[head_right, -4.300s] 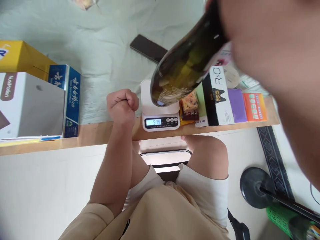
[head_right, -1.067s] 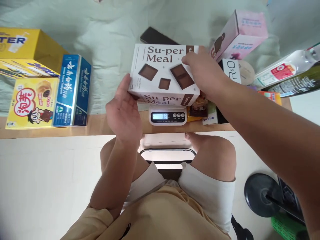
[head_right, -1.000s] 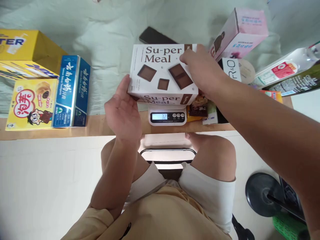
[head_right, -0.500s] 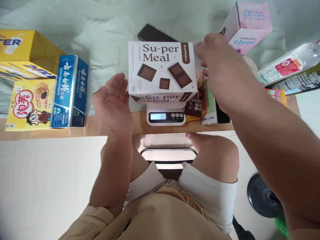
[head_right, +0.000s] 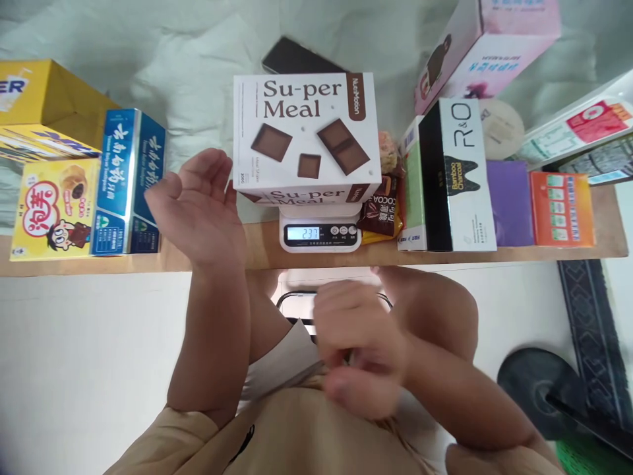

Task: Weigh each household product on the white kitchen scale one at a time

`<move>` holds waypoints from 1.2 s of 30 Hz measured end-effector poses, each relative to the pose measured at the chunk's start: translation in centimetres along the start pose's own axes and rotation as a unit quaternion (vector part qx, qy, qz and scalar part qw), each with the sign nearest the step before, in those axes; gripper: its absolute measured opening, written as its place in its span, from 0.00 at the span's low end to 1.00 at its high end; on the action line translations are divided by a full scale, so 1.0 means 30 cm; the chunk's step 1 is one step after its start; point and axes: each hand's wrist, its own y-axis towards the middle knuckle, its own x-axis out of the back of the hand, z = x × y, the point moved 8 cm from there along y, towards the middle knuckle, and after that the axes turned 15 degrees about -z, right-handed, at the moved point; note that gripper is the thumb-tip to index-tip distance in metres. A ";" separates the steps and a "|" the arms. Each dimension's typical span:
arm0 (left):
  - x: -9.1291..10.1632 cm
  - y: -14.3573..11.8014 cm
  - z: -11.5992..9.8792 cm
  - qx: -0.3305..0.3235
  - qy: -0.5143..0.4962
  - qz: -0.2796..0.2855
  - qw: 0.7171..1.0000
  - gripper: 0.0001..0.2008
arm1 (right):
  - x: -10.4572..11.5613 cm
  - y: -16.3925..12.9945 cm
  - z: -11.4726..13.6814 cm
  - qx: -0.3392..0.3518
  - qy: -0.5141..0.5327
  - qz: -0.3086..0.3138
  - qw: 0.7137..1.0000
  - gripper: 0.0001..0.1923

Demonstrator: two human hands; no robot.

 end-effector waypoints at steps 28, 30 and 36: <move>-0.042 -0.021 0.045 0.004 0.025 0.041 0.999 0.24 | -0.033 -0.009 -0.089 0.070 0.012 -0.207 0.976 0.11; -0.051 -0.025 0.055 0.004 0.028 0.060 0.998 0.25 | 0.048 0.027 -0.065 0.080 -0.044 -0.287 0.954 0.02; -0.053 -0.016 0.087 0.010 0.050 0.079 0.996 0.27 | 0.187 0.140 -0.100 -0.065 -0.163 -0.354 0.919 0.21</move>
